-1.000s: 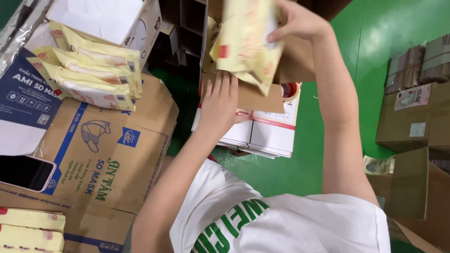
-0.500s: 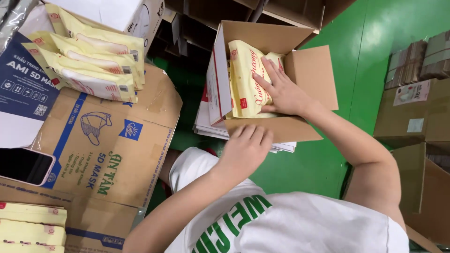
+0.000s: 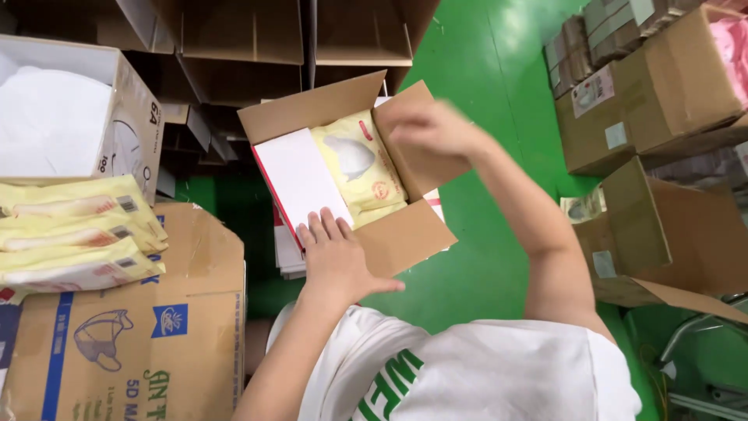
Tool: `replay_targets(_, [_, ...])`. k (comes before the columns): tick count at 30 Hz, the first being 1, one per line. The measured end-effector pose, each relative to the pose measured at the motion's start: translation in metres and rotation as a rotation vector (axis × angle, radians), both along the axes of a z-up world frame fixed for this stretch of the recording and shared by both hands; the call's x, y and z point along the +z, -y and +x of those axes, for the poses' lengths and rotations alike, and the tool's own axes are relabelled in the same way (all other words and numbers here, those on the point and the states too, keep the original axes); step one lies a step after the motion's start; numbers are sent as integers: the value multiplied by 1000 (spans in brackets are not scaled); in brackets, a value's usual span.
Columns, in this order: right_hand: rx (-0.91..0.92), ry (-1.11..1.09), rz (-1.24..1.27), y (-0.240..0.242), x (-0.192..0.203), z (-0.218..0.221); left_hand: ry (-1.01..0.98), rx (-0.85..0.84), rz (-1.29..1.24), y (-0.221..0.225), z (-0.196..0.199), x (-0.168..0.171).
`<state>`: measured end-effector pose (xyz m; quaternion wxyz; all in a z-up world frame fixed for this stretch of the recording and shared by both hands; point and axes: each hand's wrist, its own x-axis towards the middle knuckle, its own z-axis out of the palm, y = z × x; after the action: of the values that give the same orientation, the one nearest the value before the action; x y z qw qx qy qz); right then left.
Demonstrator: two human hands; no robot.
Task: The person places individual face masks into plastic pouches, gathers several pouches, and then places the filled pouches into cardboard boxes, eventually taping one of the boxes shut.
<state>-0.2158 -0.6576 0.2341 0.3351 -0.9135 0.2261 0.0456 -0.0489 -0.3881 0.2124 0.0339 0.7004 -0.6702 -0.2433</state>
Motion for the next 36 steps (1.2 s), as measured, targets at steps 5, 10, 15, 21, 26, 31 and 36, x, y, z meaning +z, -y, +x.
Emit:
replay_targets(5, [-539,326,152,-11,17,-8,30,-142,188,10,10,-3])
replay_targets(10, [-57,-147,-142,-50,32,59,-316,26,346,54,86,-19])
replay_targets(15, [89,255,-498,-8,44,72,-296,446,-159,42,81,-36])
replay_targets(21, [163,-109,-667,-47,-11,32,-1174,536,-687,27,77,-100])
replay_targets(26, [-562,481,-281,-20,-90,-26,-1013,378,-503,32,106,-119])
replay_targets(31, [-454,46,-795,0,-213,-49,-886,526,-398,35,97,-97])
replay_targets(36, [-464,120,-785,16,-196,-45,-1048,677,-479,49,96,-127])
